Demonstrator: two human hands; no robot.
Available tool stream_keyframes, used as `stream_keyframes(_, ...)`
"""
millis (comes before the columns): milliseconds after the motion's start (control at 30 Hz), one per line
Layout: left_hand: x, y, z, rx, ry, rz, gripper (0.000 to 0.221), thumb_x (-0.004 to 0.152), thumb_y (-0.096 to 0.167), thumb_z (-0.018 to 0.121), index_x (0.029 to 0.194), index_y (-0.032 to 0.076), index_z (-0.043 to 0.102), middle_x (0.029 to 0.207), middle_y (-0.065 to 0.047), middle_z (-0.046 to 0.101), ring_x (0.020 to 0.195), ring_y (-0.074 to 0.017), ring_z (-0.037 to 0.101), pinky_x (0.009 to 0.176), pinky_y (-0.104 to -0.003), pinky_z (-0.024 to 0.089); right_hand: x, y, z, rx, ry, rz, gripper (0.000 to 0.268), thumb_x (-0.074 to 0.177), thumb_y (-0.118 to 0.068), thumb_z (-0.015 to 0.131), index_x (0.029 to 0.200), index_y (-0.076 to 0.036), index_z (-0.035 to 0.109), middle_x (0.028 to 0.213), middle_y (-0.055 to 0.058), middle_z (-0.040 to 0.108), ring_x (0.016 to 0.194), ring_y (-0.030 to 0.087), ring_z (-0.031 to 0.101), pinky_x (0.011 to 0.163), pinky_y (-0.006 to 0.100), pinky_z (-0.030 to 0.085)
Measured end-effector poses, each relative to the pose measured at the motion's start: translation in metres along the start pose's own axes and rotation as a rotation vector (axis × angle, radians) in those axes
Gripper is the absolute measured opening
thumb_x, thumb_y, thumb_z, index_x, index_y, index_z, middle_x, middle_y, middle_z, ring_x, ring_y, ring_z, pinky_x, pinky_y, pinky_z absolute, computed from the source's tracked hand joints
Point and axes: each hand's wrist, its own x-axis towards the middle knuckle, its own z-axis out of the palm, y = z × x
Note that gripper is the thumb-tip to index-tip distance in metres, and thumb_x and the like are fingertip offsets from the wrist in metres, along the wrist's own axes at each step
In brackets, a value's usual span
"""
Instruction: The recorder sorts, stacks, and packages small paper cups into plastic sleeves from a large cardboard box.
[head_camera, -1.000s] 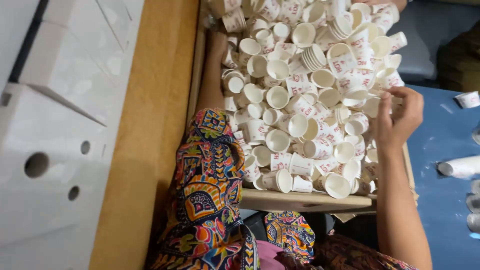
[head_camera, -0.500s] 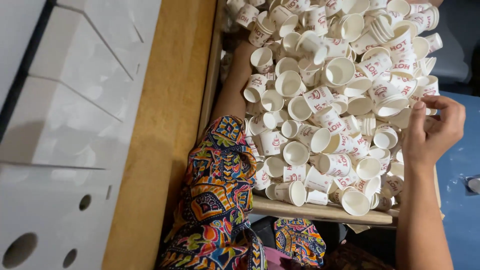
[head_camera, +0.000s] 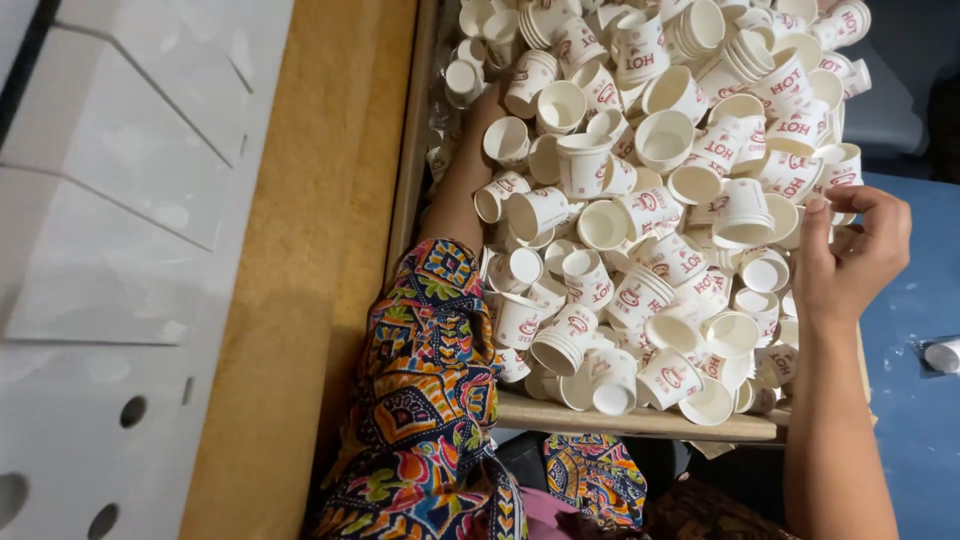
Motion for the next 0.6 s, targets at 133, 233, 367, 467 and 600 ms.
stream_keyframes(133, 0.013, 0.008, 0.005, -0.082, -0.061, 0.1, 0.029, 0.102, 0.025, 0.061, 0.116, 0.001, 0.071, 0.104, -0.007, 0.069, 0.091, -0.0194, 0.067, 0.079, -0.039, 0.053, -0.007, 0.019, 0.0, -0.068, -0.017, -0.067, 0.009, 0.104, -0.001, 0.07, 0.104, 0.002, 0.061, 0.11, 0.01, 0.062, 0.089, 0.016, 0.057, 0.073, 0.026, 0.044)
stream_keyframes(233, 0.095, -0.008, -0.013, 1.244, -0.054, 0.292, 0.021, 0.103, 0.019, 0.055, 0.11, 0.011, 0.073, 0.104, -0.013, 0.077, 0.092, -0.023, 0.077, 0.082, -0.041, 0.059, -0.011, 0.034, 0.001, -0.069, -0.031, -0.006, 0.007, 0.104, -0.003, 0.069, 0.106, 0.001, 0.063, 0.11, 0.009, 0.062, 0.083, 0.014, 0.054, 0.067, 0.024, 0.041)
stream_keyframes(367, 0.077, 0.036, 0.005, 1.243, 0.236, 0.779, 0.032, 0.077, 0.014, 0.064, 0.104, -0.001, 0.07, 0.093, -0.023, 0.074, 0.086, -0.0426, 0.071, 0.07, -0.047, 0.057, -0.011, 0.033, -0.002, -0.079, -0.031, 0.01, 0.007, 0.104, -0.003, 0.07, 0.106, 0.0, 0.065, 0.109, 0.009, 0.062, 0.086, 0.014, 0.056, 0.066, 0.024, 0.04)
stream_keyframes(467, 0.067, 0.037, 0.004, 1.289, 0.277, 0.642, 0.029, 0.08, 0.014, 0.063, 0.104, 0.0, 0.07, 0.094, -0.023, 0.074, 0.087, -0.0427, 0.071, 0.071, -0.048, 0.057, -0.011, 0.026, -0.003, -0.106, -0.03, -0.026, 0.007, 0.105, -0.003, 0.071, 0.106, 0.0, 0.064, 0.108, 0.008, 0.062, 0.085, 0.015, 0.054, 0.068, 0.025, 0.041)
stream_keyframes(600, 0.059, 0.039, 0.002, 1.337, 0.356, 0.439, 0.025, 0.085, 0.013, 0.061, 0.104, 0.0, 0.07, 0.095, -0.023, 0.074, 0.089, -0.0428, 0.072, 0.071, -0.049, 0.057, -0.001, -0.001, -0.005, -0.034, -0.025, 0.0, 0.012, 0.109, 0.0, 0.076, 0.106, 0.003, 0.064, 0.114, 0.011, 0.063, 0.092, 0.015, 0.062, 0.066, 0.025, 0.047)
